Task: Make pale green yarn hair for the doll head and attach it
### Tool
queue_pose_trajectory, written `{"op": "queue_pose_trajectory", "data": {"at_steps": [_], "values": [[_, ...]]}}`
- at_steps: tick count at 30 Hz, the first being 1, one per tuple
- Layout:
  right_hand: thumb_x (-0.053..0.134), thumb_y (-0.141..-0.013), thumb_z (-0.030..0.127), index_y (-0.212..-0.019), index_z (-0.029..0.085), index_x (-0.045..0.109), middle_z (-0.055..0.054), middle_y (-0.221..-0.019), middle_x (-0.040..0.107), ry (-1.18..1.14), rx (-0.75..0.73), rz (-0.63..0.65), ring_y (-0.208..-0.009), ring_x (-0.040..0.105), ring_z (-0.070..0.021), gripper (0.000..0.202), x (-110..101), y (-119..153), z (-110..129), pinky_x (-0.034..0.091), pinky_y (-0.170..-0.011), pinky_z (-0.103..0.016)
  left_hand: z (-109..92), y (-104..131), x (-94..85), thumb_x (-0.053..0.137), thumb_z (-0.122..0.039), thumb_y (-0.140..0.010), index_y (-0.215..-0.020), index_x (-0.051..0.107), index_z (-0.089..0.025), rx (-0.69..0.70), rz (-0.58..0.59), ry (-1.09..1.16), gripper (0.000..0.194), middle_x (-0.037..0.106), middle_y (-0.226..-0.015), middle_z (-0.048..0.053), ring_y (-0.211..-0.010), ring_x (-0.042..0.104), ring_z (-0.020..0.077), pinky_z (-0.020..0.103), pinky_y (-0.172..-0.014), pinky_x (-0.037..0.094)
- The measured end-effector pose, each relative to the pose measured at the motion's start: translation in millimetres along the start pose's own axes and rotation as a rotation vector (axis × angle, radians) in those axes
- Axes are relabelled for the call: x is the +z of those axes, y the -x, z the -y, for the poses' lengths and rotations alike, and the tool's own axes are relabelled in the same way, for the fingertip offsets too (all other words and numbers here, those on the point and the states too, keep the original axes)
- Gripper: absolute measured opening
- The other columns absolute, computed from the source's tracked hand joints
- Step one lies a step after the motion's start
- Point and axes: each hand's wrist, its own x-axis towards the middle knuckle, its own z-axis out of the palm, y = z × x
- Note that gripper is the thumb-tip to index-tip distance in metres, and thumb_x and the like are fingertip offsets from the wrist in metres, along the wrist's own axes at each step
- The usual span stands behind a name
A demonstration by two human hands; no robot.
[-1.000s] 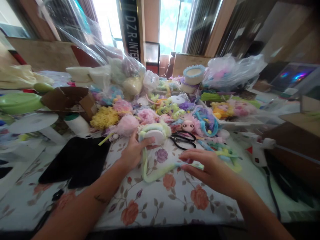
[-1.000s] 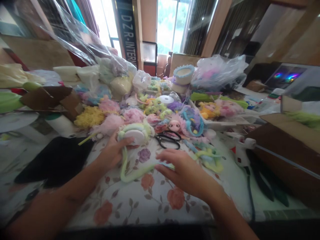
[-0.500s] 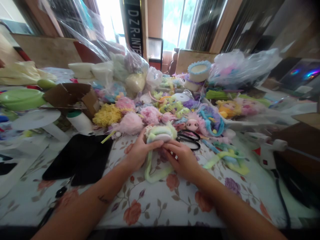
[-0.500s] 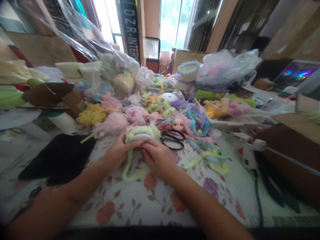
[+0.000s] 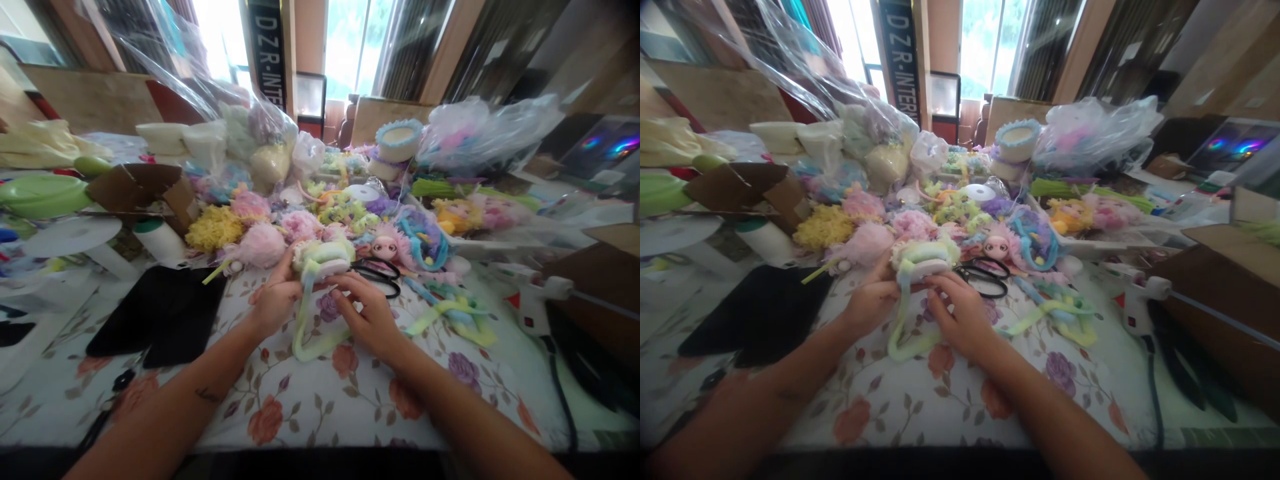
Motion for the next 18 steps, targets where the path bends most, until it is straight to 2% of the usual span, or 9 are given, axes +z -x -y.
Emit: {"op": "queue_pose_trajectory", "data": {"at_steps": [3, 7, 9, 13, 18], "values": [[0.051, -0.092, 0.019, -0.106, 0.018, 0.067, -0.008, -0.105, 0.067, -0.039, 0.008, -0.043, -0.085, 0.065, -0.0154, 0.022, 0.3, 0.8, -1.5, 0.053, -0.066, -0.024, -7.3, -1.5, 3.0, 0.047, 0.001, -0.056, -0.143, 0.041, -0.029, -0.069, 0.003, 0.177, 0.092, 0.065, -0.121, 0.000, -0.111, 0.060, 0.0208, 0.032, -0.092, 0.052], [0.052, -0.092, 0.020, -0.103, 0.019, 0.067, -0.007, -0.104, 0.067, -0.055, 0.036, -0.070, -0.084, 0.066, -0.0157, 0.019, -0.1, 2.7, -3.3, 0.053, -0.062, -0.024, -12.3, -2.2, 3.1, 0.050, -0.005, -0.066, -0.139, 0.047, -0.027, -0.111, -0.033, 0.241, 0.076, 0.066, -0.116, 0.002, -0.099, 0.063, 0.0190, 0.032, -0.083, 0.057], [0.052, -0.091, 0.019, -0.104, 0.020, 0.067, -0.007, -0.104, 0.067, -0.063, 0.026, -0.075, -0.083, 0.066, -0.0151, 0.020, -0.3, 3.6, -3.4, 0.053, -0.061, -0.024, -10.7, -2.1, 2.1, 0.054, -0.005, -0.066, -0.137, 0.048, -0.028, -0.097, -0.021, 0.200, 0.075, 0.065, -0.118, 0.002, -0.101, 0.063, 0.0195, 0.031, -0.083, 0.057], [0.052, -0.091, 0.017, -0.104, 0.019, 0.067, -0.007, -0.103, 0.067, -0.072, -0.003, -0.060, -0.082, 0.065, -0.0140, 0.020, -0.2, 3.5, -3.1, 0.053, -0.064, -0.023, -3.6, -1.7, 0.9, 0.071, -0.004, -0.063, -0.142, 0.040, -0.031, 0.002, 0.033, 0.039, 0.090, 0.058, -0.133, 0.003, -0.118, 0.058, 0.0221, 0.028, -0.092, 0.053], [0.051, -0.093, 0.018, -0.106, 0.020, 0.066, -0.006, -0.105, 0.067, -0.043, -0.006, 0.015, -0.086, 0.064, -0.0149, 0.020, 1.3, 2.5, -1.6, 0.052, -0.068, -0.024, 0.8, -1.7, 0.2, 0.084, -0.017, -0.061, -0.148, 0.030, -0.029, 0.080, -0.031, -0.201, 0.104, 0.052, -0.141, 0.008, -0.124, 0.055, 0.0263, 0.034, -0.096, 0.052]]}}
